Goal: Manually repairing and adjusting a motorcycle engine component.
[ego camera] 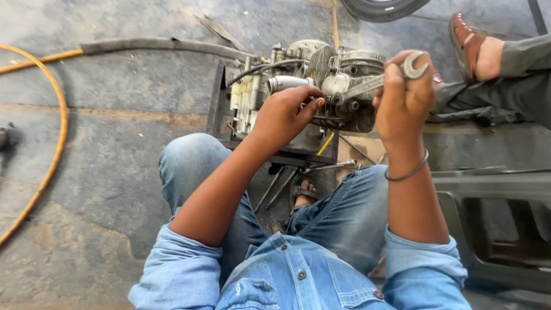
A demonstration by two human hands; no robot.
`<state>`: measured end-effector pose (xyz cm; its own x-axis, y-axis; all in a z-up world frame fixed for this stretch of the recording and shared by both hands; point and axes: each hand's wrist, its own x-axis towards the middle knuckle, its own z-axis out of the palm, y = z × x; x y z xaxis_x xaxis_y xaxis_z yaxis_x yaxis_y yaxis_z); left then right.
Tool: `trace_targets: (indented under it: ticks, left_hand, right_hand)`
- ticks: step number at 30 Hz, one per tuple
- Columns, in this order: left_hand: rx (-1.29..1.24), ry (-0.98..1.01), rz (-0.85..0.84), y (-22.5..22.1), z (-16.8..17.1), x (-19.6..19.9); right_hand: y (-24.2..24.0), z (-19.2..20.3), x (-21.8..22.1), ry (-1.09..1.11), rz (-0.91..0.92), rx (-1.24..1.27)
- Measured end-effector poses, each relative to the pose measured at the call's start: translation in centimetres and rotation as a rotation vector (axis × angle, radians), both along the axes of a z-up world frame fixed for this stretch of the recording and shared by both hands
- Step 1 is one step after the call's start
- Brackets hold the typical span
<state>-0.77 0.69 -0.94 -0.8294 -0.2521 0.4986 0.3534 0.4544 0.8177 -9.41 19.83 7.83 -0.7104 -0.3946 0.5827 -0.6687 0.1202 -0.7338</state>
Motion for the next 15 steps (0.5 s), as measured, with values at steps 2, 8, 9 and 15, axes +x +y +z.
trace_targets:
  ticks: [2, 8, 9, 15]
  left_hand:
    - [-0.028, 0.0, 0.0, 0.5, -0.8, 0.2]
    - [-0.157, 0.132, 0.08, 0.5, -0.9, 0.1]
    - [-0.173, 0.134, 0.066, 0.4, -0.8, 0.3]
    - [-0.241, 0.107, 0.048, 0.0, -0.8, 0.8]
  right_hand:
    - [-0.8, -0.2, 0.2, 0.041, -0.004, 0.049]
    - [-2.1, -0.4, 0.5, 0.123, -0.043, 0.12]
    - [-2.1, -0.5, 0.8, 0.133, -0.075, 0.116]
    - [0.2, -4.8, 5.3, 0.463, -0.23, 0.128]
